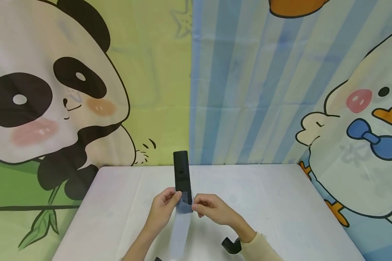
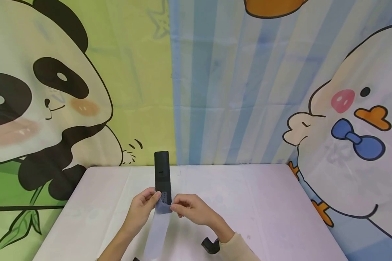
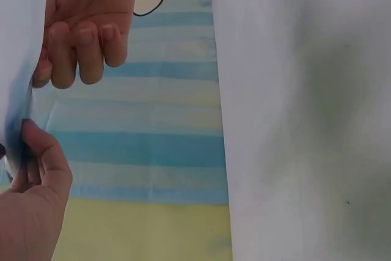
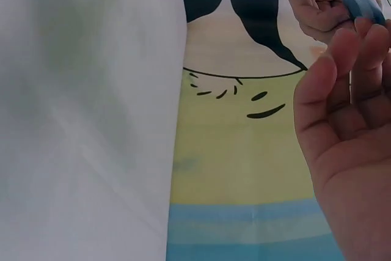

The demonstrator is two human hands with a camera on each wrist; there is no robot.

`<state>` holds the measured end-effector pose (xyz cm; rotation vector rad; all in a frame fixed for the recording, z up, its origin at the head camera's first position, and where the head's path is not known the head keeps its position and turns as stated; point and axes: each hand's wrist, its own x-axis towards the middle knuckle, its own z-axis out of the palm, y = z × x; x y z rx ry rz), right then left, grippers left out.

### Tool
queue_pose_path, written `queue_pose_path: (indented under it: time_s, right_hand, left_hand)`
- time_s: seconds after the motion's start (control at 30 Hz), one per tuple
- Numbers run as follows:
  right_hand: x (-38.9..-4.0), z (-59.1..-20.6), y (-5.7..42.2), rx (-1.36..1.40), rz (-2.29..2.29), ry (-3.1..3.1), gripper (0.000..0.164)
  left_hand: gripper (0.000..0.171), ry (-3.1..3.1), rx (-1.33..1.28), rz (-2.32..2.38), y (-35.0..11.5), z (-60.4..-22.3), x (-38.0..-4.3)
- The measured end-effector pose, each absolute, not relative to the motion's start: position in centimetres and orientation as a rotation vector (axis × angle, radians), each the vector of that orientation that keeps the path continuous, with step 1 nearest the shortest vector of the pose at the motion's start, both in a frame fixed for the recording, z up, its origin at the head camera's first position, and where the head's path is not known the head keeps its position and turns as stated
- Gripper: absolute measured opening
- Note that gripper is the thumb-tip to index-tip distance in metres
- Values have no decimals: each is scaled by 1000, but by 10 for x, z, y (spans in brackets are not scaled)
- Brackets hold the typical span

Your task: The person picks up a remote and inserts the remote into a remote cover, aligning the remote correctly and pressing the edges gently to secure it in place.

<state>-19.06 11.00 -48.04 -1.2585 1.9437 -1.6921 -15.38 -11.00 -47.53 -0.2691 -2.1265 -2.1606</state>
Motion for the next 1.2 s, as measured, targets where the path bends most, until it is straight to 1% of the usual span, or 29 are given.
queue_pose_path:
  time_s: [0.2, 0.47, 0.63, 0.77, 0.83, 0.97, 1.07, 1.2]
  right_hand:
    - [-185, -478, 107, -1231, -1715, 1934, 24]
    - [-185, -472, 105, -1141, -1910, 1948, 23]
    - [-190, -470, 104, -1151, -2016, 1822, 21]
    - [-196, -467, 109, -1149, -1942, 1895, 23]
    - [-198, -466, 112, -1114, -1883, 2005, 20]
    - [-201, -464, 112, -971, -1856, 2168, 2]
    - [-201, -460, 108, -904, -1894, 2172, 12]
    - [-201, -462, 106, -918, -1967, 2096, 18]
  left_hand:
    - [21, -2205, -389, -2208, -115, -478, -152]
    - [26, -2187, -535, -2353, -115, -479, -154]
    - [27, -2171, -548, -2334, -112, -478, -153]
    - [28, -2162, -494, -2302, -108, -478, -152]
    - [26, -2187, -462, -2244, -106, -479, -151]
    - [22, -2272, -466, -2132, -104, -480, -150]
    - [23, -2323, -525, -2119, -101, -481, -152]
    - [30, -2365, -598, -2156, -99, -485, -156]
